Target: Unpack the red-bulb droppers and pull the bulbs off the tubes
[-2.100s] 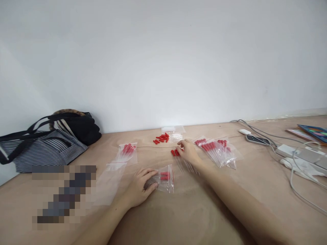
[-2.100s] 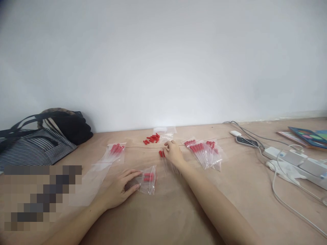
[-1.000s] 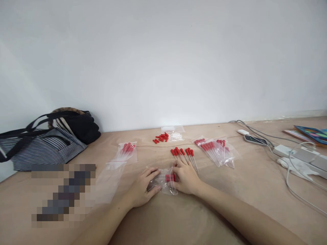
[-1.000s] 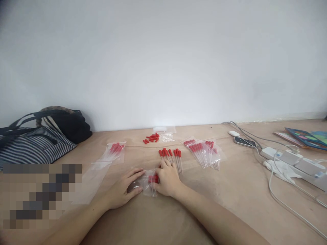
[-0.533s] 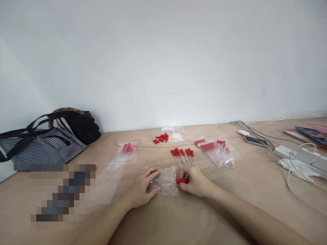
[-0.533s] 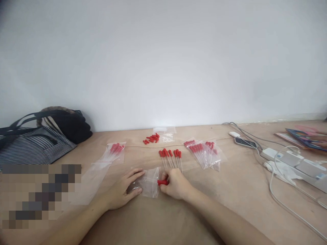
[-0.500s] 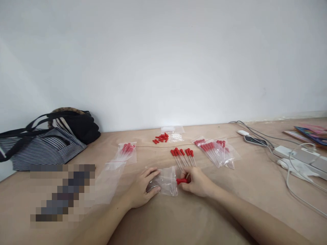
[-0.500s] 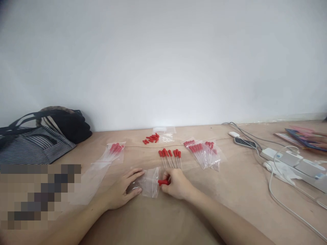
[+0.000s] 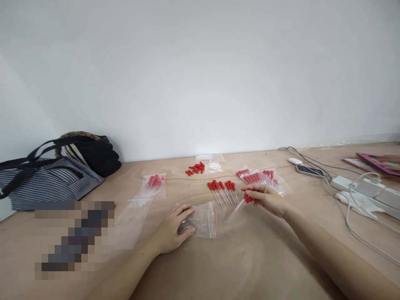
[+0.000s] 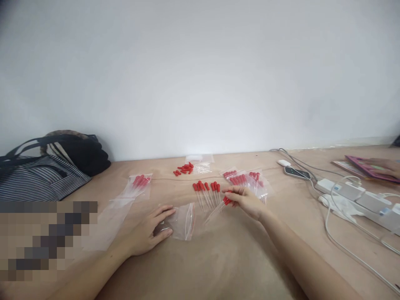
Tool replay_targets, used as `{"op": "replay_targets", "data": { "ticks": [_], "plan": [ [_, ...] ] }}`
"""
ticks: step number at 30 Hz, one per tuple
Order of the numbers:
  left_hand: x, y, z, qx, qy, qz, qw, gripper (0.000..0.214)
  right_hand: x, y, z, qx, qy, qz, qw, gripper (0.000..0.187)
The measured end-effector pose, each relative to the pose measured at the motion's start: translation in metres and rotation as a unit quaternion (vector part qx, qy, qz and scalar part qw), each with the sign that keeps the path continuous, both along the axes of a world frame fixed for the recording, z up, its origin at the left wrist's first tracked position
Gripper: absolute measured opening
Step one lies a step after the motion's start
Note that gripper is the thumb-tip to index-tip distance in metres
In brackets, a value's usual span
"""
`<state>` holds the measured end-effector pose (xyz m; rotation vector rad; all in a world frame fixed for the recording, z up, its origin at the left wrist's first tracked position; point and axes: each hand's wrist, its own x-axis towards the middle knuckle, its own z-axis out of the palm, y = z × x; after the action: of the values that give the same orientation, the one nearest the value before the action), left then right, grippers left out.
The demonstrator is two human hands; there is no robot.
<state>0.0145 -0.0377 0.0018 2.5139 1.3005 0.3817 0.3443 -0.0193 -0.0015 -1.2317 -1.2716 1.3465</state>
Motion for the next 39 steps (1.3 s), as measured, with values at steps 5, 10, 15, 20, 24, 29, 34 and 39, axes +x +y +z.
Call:
{"op": "replay_targets", "data": {
  "ticks": [5, 10, 15, 20, 24, 29, 34, 39],
  "plan": [
    [-0.001, 0.001, 0.001, -0.026, -0.021, 0.003, 0.999, 0.049, 0.022, 0.035, 0.000, -0.017, -0.102, -0.014, 0.995, 0.026],
    [-0.004, 0.010, 0.001, -0.013, -0.062, 0.041, 0.997, 0.039, 0.005, 0.070, 0.006, -0.002, -0.155, 0.006, 0.988, 0.014],
    [-0.009, 0.027, 0.003, -0.002, -0.080, 0.054, 0.995, 0.028, -0.029, 0.096, 0.006, 0.019, -0.215, 0.006, 0.976, 0.009],
    [-0.010, 0.041, 0.007, -0.066, -0.050, 0.028, 0.996, 0.030, -0.050, 0.106, -0.001, 0.048, -0.287, 0.010, 0.957, 0.004],
    [-0.006, 0.052, 0.009, -0.121, -0.042, 0.039, 0.991, 0.040, -0.056, 0.107, -0.003, 0.094, -0.326, 0.012, 0.941, 0.001],
    [0.002, 0.057, 0.007, -0.154, -0.045, 0.063, 0.985, 0.023, -0.055, 0.099, -0.003, 0.169, -0.358, -0.036, 0.918, 0.007],
    [-0.008, 0.043, 0.010, -0.076, -0.128, 0.117, 0.982, 0.025, -0.048, 0.067, -0.007, 0.242, -0.353, -0.103, 0.898, 0.015],
    [-0.069, 0.022, 0.011, -0.004, -0.270, 0.341, 0.901, 0.033, -0.039, 0.020, -0.024, 0.372, -0.319, -0.128, 0.863, 0.017]
  ]
}}
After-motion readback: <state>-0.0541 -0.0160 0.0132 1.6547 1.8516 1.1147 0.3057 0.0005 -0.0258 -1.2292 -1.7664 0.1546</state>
